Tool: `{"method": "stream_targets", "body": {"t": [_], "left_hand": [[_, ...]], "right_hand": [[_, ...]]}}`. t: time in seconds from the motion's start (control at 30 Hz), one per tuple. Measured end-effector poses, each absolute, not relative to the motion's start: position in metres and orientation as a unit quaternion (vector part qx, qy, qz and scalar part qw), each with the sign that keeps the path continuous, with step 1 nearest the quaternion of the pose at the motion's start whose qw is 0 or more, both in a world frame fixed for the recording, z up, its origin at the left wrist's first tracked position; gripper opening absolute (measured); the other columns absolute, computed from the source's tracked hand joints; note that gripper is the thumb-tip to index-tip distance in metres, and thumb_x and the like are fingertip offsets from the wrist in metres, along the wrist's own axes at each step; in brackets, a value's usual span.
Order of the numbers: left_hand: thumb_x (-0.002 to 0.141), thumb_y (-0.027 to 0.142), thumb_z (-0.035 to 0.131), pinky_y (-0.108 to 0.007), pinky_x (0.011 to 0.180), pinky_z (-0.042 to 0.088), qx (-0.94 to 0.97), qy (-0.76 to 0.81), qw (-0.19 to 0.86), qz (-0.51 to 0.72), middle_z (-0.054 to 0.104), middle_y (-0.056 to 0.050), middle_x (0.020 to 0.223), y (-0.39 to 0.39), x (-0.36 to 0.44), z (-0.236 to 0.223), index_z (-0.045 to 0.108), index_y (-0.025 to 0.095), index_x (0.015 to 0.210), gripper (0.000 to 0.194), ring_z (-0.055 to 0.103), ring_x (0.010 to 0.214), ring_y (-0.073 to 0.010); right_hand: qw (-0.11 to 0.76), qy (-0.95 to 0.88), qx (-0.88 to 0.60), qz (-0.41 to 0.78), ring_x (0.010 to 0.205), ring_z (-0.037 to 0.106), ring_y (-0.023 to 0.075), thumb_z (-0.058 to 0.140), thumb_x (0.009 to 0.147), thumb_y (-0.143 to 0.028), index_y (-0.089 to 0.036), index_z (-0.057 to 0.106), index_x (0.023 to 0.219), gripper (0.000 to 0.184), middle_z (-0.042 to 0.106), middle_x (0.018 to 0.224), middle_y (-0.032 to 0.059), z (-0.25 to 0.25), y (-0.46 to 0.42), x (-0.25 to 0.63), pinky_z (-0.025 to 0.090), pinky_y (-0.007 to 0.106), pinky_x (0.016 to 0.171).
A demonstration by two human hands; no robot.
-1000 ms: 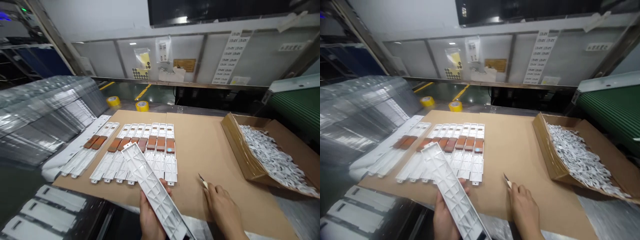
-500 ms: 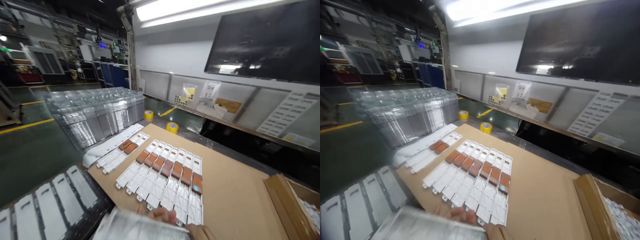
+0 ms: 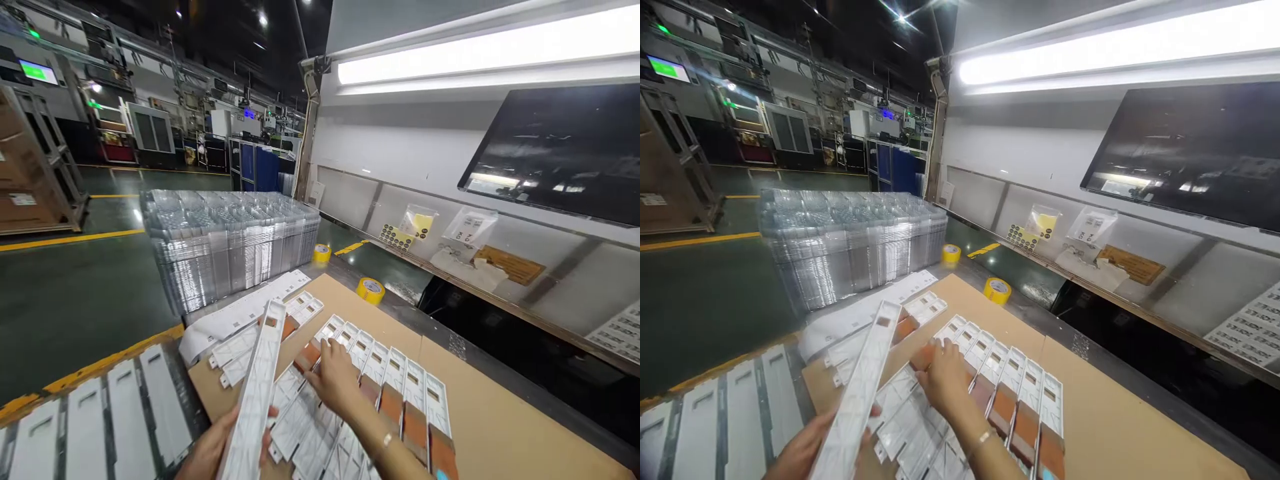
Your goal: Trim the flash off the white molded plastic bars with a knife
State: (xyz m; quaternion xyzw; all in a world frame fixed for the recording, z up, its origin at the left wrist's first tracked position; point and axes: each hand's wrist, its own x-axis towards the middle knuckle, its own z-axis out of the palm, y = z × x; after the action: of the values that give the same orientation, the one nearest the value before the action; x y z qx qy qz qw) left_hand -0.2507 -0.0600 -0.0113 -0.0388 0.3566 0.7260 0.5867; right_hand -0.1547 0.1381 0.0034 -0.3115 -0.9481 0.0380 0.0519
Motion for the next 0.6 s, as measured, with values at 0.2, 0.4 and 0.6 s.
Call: {"method": "stream_targets", "body": {"t": [0.2,0.4,0.6], "left_hand": [[0.086,0.047,0.046,-0.02,0.047,0.045,-0.007,0.395,0.601,0.695,0.065,-0.008,0.059,0.016,-0.29,-0.055,0.063,0.007,0.091,0.043,0.057,0.048,-0.0115],[0.086,0.044,0.046,-0.019,0.037,0.037,-0.001,0.386,0.61,0.693,0.058,-0.002,0.048,0.032,-0.29,-0.074,0.063,0.011,0.08,0.038,0.053,0.04,-0.0114],[0.082,0.045,0.052,-0.02,0.044,0.041,0.015,0.381,0.608,0.696,0.066,-0.006,0.063,0.025,-0.291,-0.077,0.064,0.011,0.088,0.036,0.056,0.047,-0.0115]], "right_hand": [[-0.053,-0.935,-0.348,0.047,0.105,0.053,0.0255,0.067,0.075,-0.048,-0.014,0.055,0.113,0.052,0.057,0.112,0.01,-0.018,0.159,-0.213,0.042,0.045,0.088],[-0.089,-0.926,-0.336,0.145,0.101,0.055,0.0213,0.06,0.085,-0.039,-0.015,0.059,0.101,0.029,0.058,0.109,0.0058,-0.017,0.18,-0.213,0.044,0.044,0.088],[-0.038,-0.871,-0.323,0.367,0.078,0.06,0.0141,0.056,0.088,-0.037,-0.015,0.06,0.098,0.025,0.062,0.094,0.0018,-0.012,0.213,-0.203,0.051,0.031,0.069]]}}
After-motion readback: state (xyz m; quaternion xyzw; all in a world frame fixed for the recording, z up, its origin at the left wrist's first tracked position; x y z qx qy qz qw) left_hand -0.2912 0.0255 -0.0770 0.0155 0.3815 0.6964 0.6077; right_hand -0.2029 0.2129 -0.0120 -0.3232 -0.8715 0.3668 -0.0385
